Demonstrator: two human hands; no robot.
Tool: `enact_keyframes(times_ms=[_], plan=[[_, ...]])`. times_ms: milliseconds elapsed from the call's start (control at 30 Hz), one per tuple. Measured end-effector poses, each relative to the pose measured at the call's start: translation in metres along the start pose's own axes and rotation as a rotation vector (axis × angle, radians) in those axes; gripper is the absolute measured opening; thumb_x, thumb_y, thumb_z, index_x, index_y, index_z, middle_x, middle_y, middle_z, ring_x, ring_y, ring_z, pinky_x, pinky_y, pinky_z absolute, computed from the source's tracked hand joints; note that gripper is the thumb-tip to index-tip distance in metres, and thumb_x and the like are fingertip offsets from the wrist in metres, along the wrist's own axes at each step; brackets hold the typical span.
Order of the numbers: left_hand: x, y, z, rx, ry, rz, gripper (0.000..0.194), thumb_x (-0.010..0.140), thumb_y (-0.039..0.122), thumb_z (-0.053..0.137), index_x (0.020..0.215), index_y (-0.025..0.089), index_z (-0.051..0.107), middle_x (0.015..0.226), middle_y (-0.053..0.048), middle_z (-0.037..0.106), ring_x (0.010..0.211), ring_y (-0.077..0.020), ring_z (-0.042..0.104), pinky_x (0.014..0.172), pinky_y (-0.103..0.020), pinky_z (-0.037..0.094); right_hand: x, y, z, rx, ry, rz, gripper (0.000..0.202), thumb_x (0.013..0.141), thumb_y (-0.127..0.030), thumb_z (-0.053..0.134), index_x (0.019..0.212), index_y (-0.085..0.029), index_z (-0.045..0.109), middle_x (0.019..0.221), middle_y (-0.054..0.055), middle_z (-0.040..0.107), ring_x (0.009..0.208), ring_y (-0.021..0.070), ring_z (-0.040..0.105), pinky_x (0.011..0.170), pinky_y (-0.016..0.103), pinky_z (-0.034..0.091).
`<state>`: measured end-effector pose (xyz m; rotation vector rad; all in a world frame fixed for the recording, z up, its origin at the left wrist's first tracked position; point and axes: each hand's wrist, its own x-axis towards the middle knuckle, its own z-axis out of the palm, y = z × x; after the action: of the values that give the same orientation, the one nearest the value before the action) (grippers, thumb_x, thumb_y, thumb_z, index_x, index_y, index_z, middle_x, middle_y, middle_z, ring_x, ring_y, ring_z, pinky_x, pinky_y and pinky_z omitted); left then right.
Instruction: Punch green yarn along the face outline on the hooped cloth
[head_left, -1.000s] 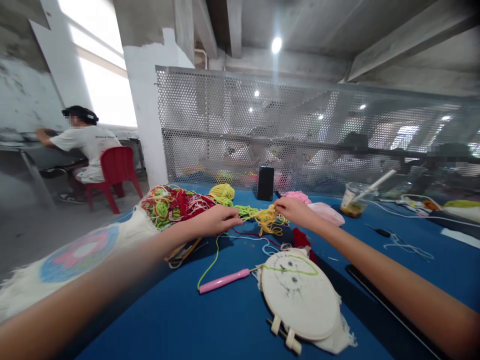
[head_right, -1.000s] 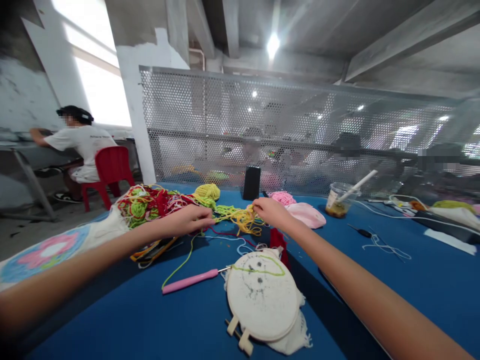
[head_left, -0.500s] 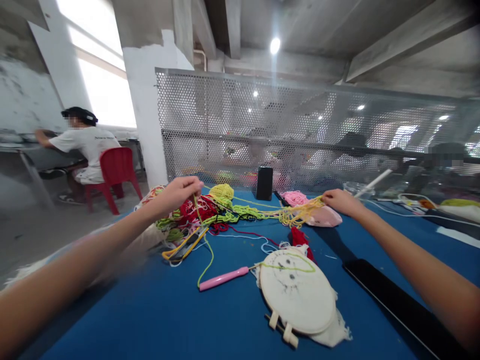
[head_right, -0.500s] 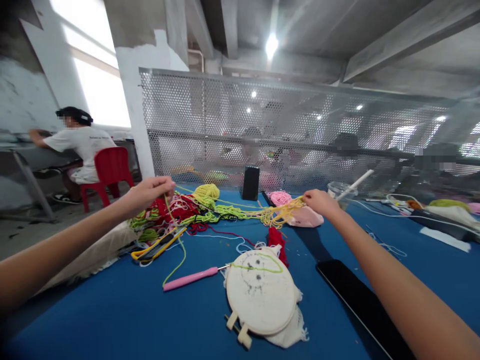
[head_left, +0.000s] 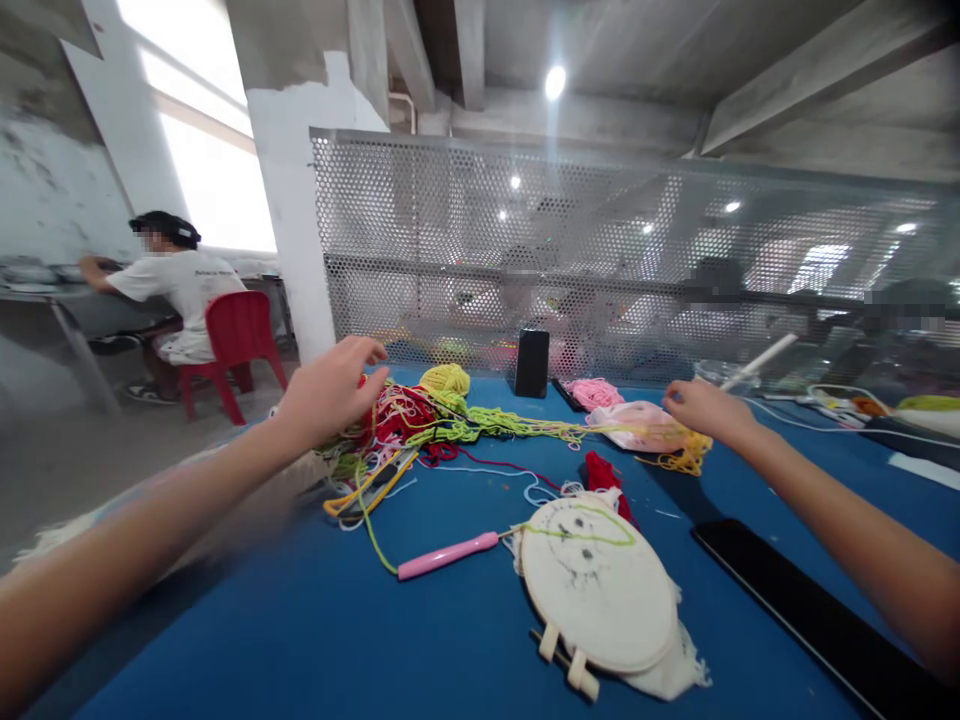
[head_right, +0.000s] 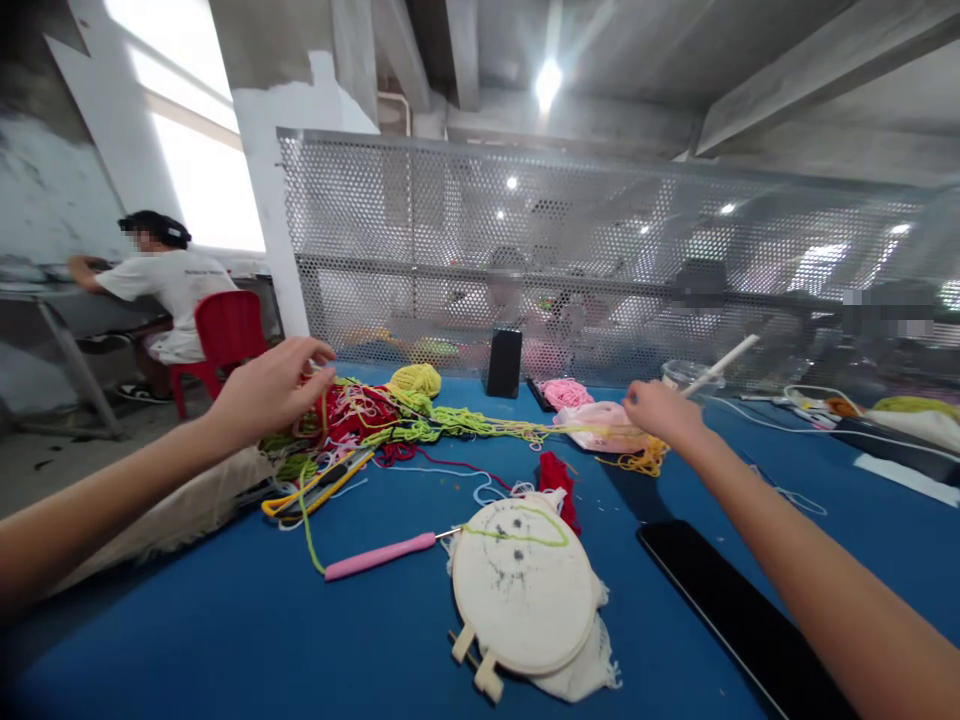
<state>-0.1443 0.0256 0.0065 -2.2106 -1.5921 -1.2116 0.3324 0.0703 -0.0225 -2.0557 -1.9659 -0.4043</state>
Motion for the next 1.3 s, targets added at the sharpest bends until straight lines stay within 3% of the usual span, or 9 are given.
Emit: enact_keyframes(times_ms=[67,167,300,367,533,667,967,1067,1300], plan=[[-0.021,0.031,0.001,0.257,-0.096,0.219,0.021,0.079,0.033,0.043,0.088,0.019,0.055,0.094,-0.007,0.058,0.086,-0.0232,0.053,0.059,-0.026,0.035,-0.01,-0.024,-0.008,-0.011,-0.058,-0.052,0.026,0.076,-0.031,0.042,0.078,-0.017,0.064,0.081,0.012,0.064,0.074,0.0253,0.057,0.056,0.031,0.035],[-0.068,0.075,0.004,0.26,-0.543,0.384,0.026,0.085,0.033,0.032,0.071,0.022,0.051,0.065,-0.001,0.06,0.057,-0.0173,0.055,0.049,-0.026,0.033,-0.041,-0.063,-0.024,0.011,-0.12,-0.152,0.027,0.078,-0.038,0.041,0.083,-0.023,0.063,0.081,0.006,0.064,0.071,0.0214,0.057,0.054,0.028,0.035],[-0.125,0.105,0.014,0.18,-0.821,0.42,0.016,0.084,0.03,0.035,0.08,0.023,0.049,0.066,-0.001,0.063,0.055,-0.0191,0.06,0.047,-0.027,0.034,-0.098,-0.104,-0.037,0.273,-0.317,-0.435,0.026,0.083,-0.036,0.037,0.085,-0.026,0.062,0.084,0.003,0.064,0.073,0.0179,0.057,0.061,0.027,0.039],[-0.135,0.104,0.019,0.227,-0.814,0.388,0.016,0.085,0.027,0.033,0.089,0.023,0.048,0.068,-0.002,0.063,0.053,-0.02,0.059,0.045,-0.028,0.033,-0.117,-0.114,-0.036,0.375,-0.378,-0.455,0.026,0.084,-0.038,0.037,0.09,-0.027,0.06,0.087,0.004,0.063,0.077,0.0182,0.056,0.062,0.027,0.04],[-0.122,0.086,0.025,0.328,-0.659,0.339,0.021,0.084,0.033,0.038,0.098,0.021,0.047,0.083,-0.005,0.06,0.07,-0.022,0.058,0.053,-0.029,0.039,-0.123,-0.116,-0.027,0.428,-0.215,-0.354,0.025,0.085,-0.033,0.035,0.081,-0.021,0.057,0.083,0.007,0.058,0.079,0.0188,0.052,0.069,0.031,0.041],[-0.108,0.081,0.025,0.372,-0.63,0.441,0.016,0.083,0.026,0.038,0.08,0.019,0.052,0.085,-0.006,0.054,0.074,-0.02,0.052,0.06,-0.03,0.04,-0.12,-0.127,-0.03,0.514,-0.267,-0.442,0.022,0.085,-0.028,0.037,0.081,-0.021,0.057,0.085,0.006,0.058,0.082,0.0179,0.052,0.07,0.029,0.04],[-0.098,0.1,0.009,0.65,-0.372,0.626,0.025,0.085,0.011,0.031,0.085,0.018,0.055,0.08,-0.009,0.055,0.071,-0.0234,0.049,0.057,-0.035,0.036,-0.095,-0.194,-0.055,0.869,-0.383,-0.615,0.026,0.086,-0.032,0.037,0.086,-0.02,0.06,0.091,0.003,0.061,0.084,0.0158,0.054,0.075,0.029,0.04],[-0.1,0.107,0.012,0.677,-0.325,0.663,0.028,0.086,0.01,0.027,0.094,0.018,0.052,0.084,-0.009,0.056,0.07,-0.0215,0.051,0.053,-0.032,0.037,-0.081,-0.22,-0.063,1.063,-0.525,-0.623,0.025,0.086,-0.033,0.037,0.082,-0.018,0.057,0.085,0.004,0.06,0.08,0.0144,0.054,0.073,0.028,0.041],[-0.093,0.109,0.033,0.568,-0.355,0.624,0.026,0.085,0.01,0.027,0.092,0.013,0.052,0.092,-0.014,0.055,0.077,-0.0224,0.056,0.057,-0.031,0.044,-0.06,-0.263,-0.055,1.425,-1.137,-0.513,0.014,0.082,-0.028,0.046,0.089,-0.017,0.054,0.067,0.002,0.059,0.061,0.0099,0.054,0.049,0.018,0.041]])
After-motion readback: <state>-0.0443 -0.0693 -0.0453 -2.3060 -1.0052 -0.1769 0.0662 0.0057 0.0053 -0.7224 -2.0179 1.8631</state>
